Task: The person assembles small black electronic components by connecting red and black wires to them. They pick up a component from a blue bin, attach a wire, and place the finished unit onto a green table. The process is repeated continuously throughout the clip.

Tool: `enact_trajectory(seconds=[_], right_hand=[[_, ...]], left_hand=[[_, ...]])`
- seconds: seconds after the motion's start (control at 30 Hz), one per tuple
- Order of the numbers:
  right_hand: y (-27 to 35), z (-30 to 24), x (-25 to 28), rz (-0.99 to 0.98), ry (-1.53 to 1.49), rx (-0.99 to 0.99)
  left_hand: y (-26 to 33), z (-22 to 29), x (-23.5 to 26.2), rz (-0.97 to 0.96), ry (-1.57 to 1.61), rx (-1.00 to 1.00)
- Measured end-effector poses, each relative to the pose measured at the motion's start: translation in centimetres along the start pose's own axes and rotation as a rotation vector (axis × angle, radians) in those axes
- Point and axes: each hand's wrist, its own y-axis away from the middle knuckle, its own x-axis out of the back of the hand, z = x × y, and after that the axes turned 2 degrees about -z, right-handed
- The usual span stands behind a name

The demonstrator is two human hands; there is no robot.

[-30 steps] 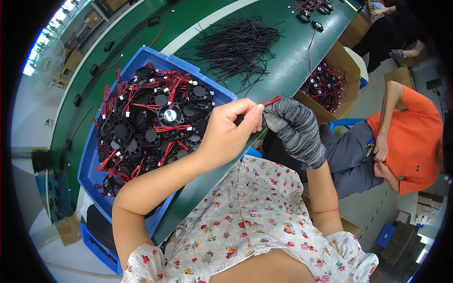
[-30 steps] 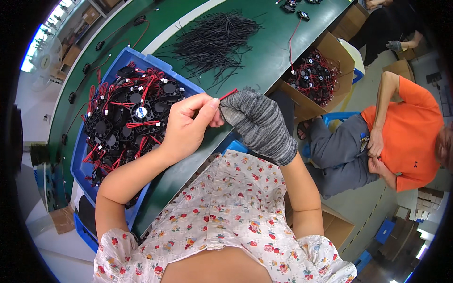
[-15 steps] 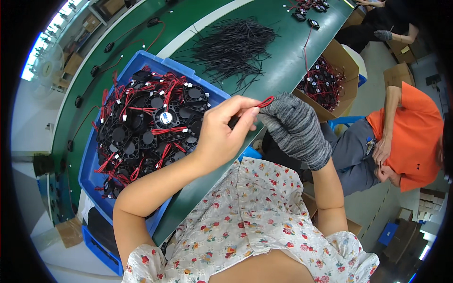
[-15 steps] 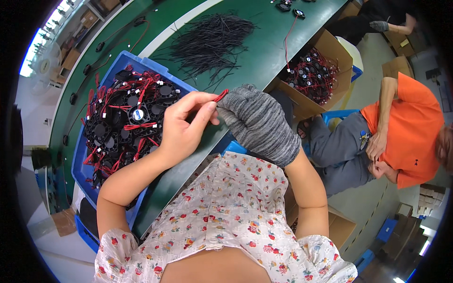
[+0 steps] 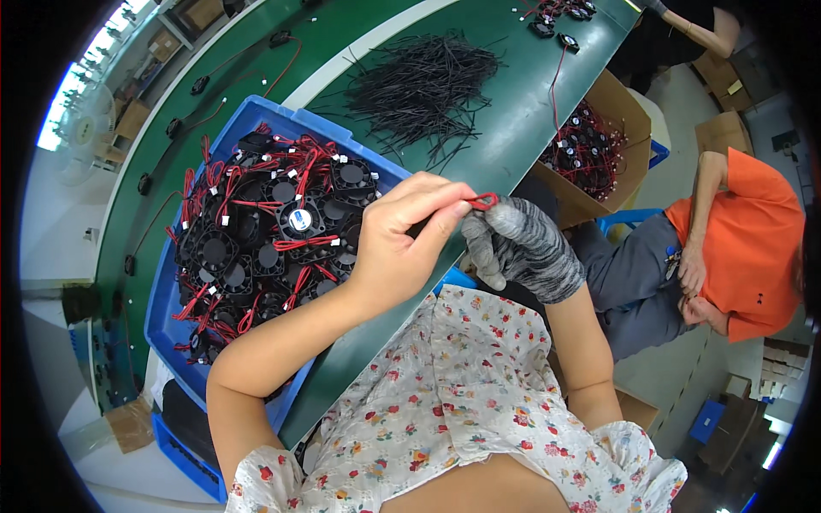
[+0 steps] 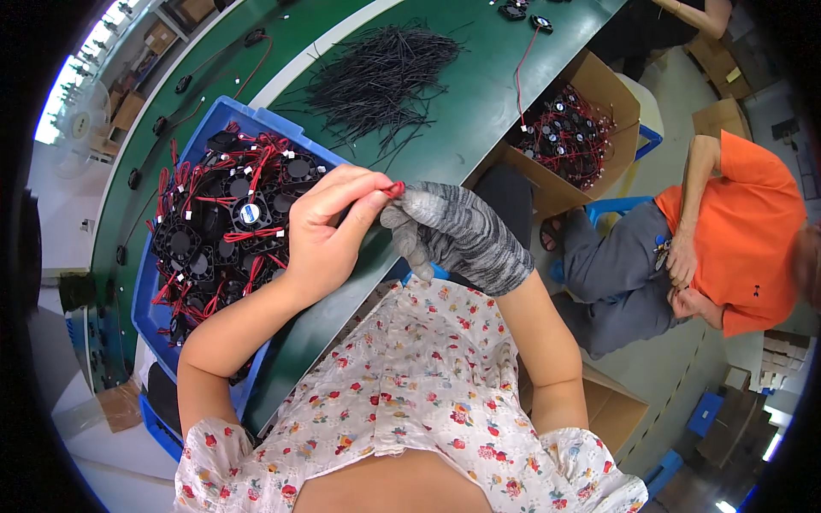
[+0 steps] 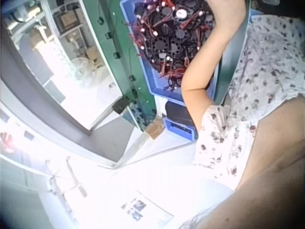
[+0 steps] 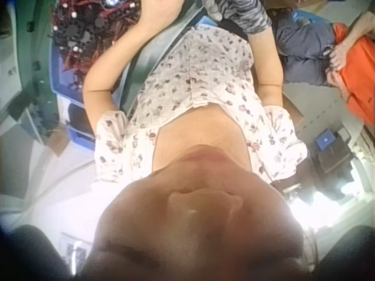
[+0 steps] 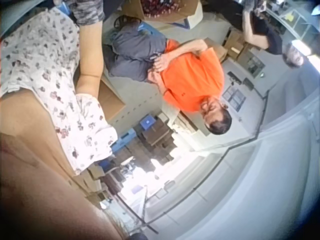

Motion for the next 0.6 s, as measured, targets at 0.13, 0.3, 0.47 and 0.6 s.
enact_trajectory(seconds=[0.13, 0.3, 0.47, 0.6], right_hand=[[0.2, -0.4, -0.5, 0.07, 0.1, 0.006], [0.7, -1.0, -0.8, 0.163, 0.365, 0.044], [-0.1, 0.2, -1.3, 0.34, 0.859, 0.442], [-0.2, -0.7, -1.5, 0.211, 1.712, 0.626]], left_hand=[[-0.2, 0.4, 0.2, -0.064, -0.044, -0.059], [0.0, 0.4, 0.2, -0.108, 0.017, -0.017], [0.3, 0.2, -0.4, -0.049, 0.432, 0.333], [0.1, 0.2, 0.2, -0.114, 0.654, 0.669]])
